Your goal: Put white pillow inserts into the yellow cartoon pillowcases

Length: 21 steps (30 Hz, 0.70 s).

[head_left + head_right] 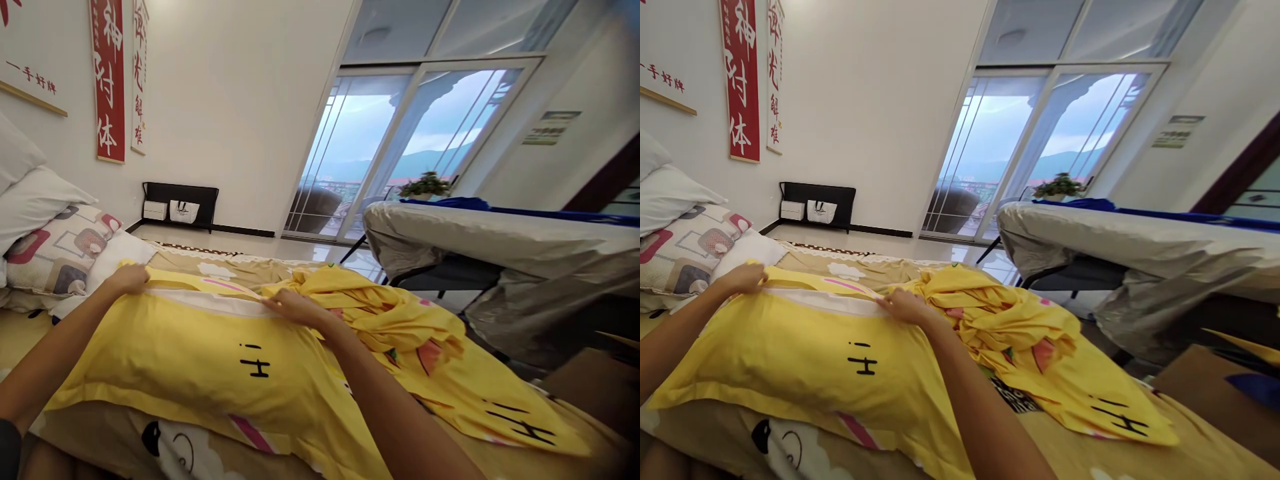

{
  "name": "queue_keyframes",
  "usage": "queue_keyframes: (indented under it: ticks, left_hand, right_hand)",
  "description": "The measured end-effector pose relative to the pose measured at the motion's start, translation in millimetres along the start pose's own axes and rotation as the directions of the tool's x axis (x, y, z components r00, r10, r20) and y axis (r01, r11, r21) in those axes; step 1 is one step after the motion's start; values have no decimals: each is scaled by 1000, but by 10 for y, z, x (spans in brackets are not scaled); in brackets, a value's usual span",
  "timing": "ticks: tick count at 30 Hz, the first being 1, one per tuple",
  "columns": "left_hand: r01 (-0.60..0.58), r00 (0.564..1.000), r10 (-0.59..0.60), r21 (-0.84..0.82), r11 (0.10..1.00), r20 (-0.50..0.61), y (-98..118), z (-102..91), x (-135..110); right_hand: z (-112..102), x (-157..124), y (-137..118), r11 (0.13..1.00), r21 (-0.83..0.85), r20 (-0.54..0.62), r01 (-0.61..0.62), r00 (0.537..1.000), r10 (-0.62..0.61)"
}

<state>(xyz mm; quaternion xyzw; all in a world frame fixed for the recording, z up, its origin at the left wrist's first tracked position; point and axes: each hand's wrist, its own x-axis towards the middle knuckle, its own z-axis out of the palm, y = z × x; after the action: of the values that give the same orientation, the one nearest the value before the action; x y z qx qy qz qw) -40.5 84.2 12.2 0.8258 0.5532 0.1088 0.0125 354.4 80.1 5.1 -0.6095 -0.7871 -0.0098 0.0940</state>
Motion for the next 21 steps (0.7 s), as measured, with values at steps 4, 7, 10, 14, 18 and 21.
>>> queue_keyframes:
  ticks: [4,7,10,14,18,21]
  left_hand:
    - [-16,970,3,-51,999,-243,540,272,323]
    - [17,998,-19,-30,999,-67,864,928,225]
    - [2,1000,-2,-20,1000,12,866,1153,180]
    - [17,997,-17,2,1000,70,487,646,369]
    - [117,993,-117,5,993,-12,135,524,231]
    - [197,975,-205,-92,976,-88,31,918,-42]
  right_hand:
    - [277,224,-537,1000,-4,-58,-15,998,15]
    - [949,59,-947,999,-24,-25,-39,999,38]
    - [1190,-60,-986,999,-23,-72,-45,996,43]
    - [670,27,-523,999,32,-16,19,1000,-18]
    - [536,-40,-78,996,47,-87,-77,993,81]
    - [953,-223,41,970,111,-67,-214,973,222]
